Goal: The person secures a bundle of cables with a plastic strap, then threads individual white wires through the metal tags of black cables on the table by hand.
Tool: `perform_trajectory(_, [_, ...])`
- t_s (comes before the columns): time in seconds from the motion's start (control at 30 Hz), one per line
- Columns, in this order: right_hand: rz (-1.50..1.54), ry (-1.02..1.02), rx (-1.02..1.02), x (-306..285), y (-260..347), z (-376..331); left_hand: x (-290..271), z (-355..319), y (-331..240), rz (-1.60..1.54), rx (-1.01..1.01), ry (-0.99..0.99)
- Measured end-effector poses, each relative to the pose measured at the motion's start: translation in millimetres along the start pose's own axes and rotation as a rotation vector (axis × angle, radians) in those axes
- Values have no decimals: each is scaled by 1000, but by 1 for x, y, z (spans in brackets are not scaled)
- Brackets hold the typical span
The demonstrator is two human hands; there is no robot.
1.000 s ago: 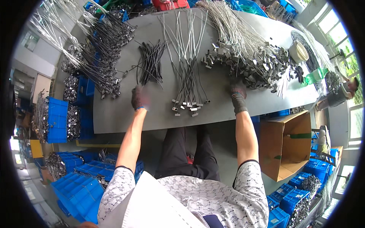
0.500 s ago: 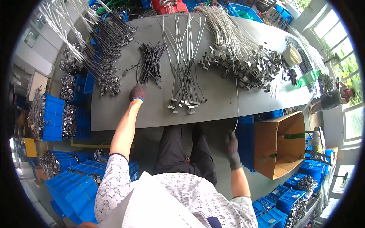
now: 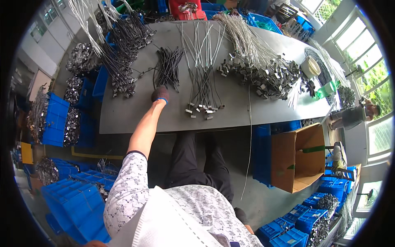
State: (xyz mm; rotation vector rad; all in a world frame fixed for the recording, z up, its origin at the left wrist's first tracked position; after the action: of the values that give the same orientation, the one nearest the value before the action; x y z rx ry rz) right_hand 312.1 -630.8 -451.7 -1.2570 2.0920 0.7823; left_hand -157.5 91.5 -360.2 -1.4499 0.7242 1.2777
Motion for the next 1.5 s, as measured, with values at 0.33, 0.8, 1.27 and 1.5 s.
perform_trajectory(0.33, [-27,-109,54,-15,2,0,8,10,3,-128,45,14])
perform_trajectory(0.8, [-33,-95,212,-9,-12,-23,49,-91,1,-1135,-678,523])
perform_trajectory(1.27, [83,-151,377,1,-15,-21,38,-332,-203,-1434,-449,1056])
perform_trajectory(1.5, [120,-63,304,51,-46,-45,48,-381,-260,-1494,-665,774])
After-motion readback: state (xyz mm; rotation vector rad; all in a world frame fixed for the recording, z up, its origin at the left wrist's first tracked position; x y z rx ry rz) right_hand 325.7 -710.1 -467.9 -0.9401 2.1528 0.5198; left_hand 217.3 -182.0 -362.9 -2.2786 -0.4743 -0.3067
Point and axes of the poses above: each hand's wrist, its own z-axis towards the middle knuckle, its own x-axis out of the palm, y = z × x, the point moved 3 cm from there along z, towards the middle knuckle, and after that the axes turned 14 degrees about -y, right-handed, at the moved point
